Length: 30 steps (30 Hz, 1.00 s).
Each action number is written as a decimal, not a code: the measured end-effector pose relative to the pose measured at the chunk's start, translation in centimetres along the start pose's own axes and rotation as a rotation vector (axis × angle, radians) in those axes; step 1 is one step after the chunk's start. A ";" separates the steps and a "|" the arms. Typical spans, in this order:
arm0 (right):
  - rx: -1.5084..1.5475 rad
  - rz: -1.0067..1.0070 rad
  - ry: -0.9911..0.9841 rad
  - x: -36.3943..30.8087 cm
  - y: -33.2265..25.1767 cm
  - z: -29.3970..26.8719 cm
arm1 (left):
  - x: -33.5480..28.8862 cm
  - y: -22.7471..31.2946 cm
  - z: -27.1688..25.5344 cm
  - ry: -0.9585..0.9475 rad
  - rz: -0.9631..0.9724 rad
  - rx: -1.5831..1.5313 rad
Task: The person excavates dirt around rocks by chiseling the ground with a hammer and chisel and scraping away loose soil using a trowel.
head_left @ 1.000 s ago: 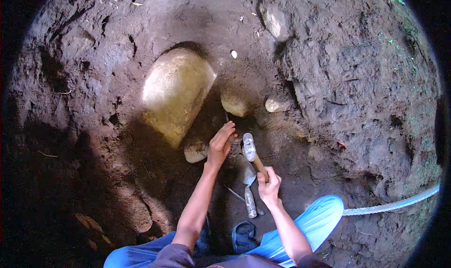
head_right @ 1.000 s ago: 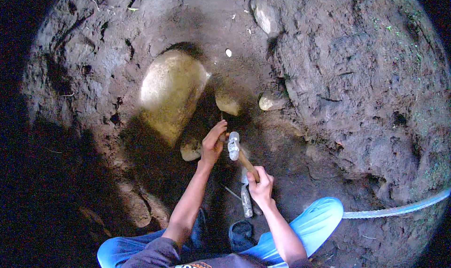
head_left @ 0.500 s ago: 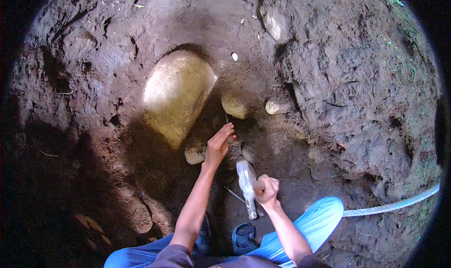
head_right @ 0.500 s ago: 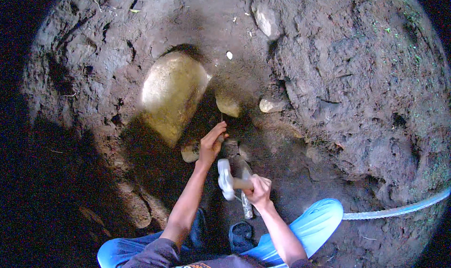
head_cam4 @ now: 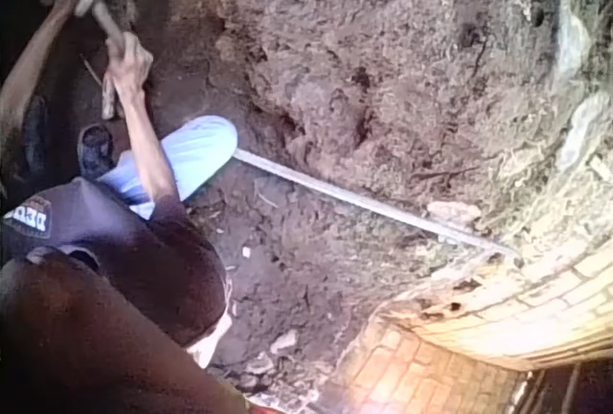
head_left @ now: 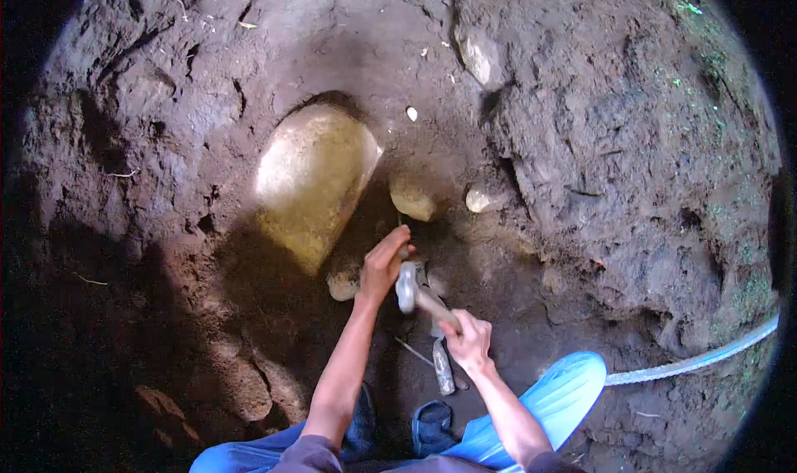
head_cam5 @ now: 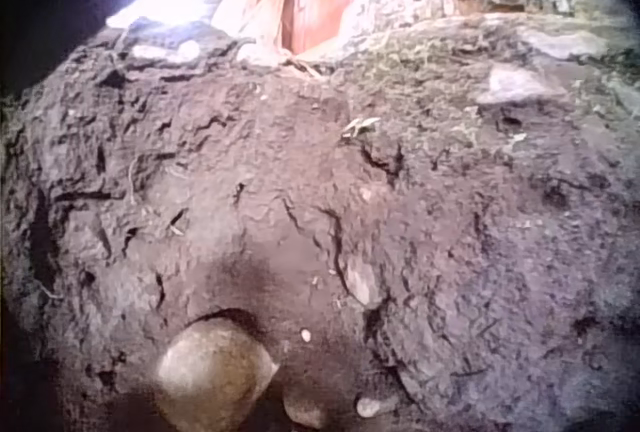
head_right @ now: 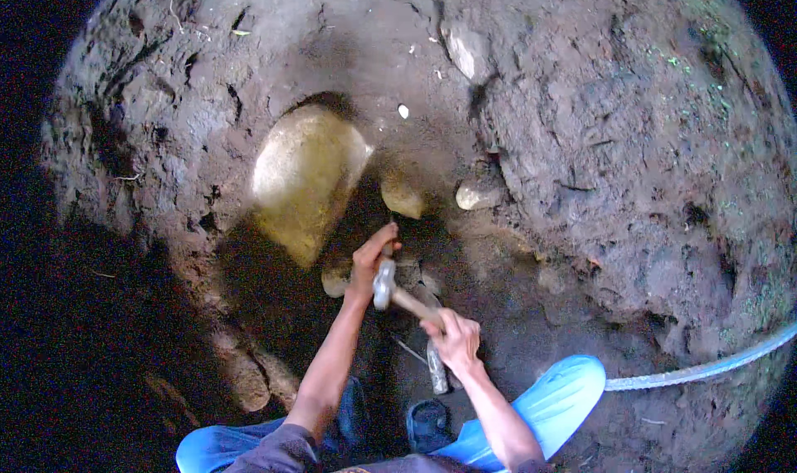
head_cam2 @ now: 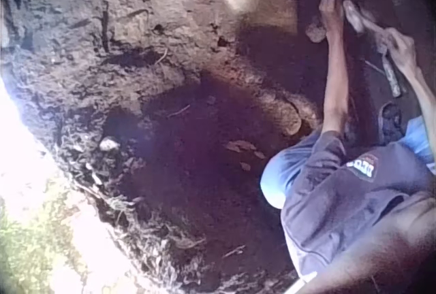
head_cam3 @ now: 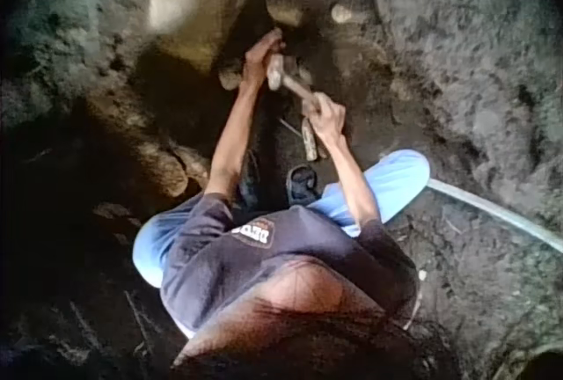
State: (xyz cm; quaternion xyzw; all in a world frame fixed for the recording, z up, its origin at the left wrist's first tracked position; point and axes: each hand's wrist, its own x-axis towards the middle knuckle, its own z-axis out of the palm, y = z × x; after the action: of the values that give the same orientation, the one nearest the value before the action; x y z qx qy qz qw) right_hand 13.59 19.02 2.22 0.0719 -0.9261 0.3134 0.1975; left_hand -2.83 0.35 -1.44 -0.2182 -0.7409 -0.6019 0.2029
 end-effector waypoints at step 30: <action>0.038 0.183 -0.041 -1.1 1.8 0.8 | -0.2 -0.9 2.6 -0.049 0.042 0.046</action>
State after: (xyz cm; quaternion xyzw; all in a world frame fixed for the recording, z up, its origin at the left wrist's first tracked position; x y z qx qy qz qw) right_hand 13.88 20.00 0.14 -0.0028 -0.9266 0.3459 0.1479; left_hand -3.26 2.73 -2.75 -0.2439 -0.7544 -0.5748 0.2024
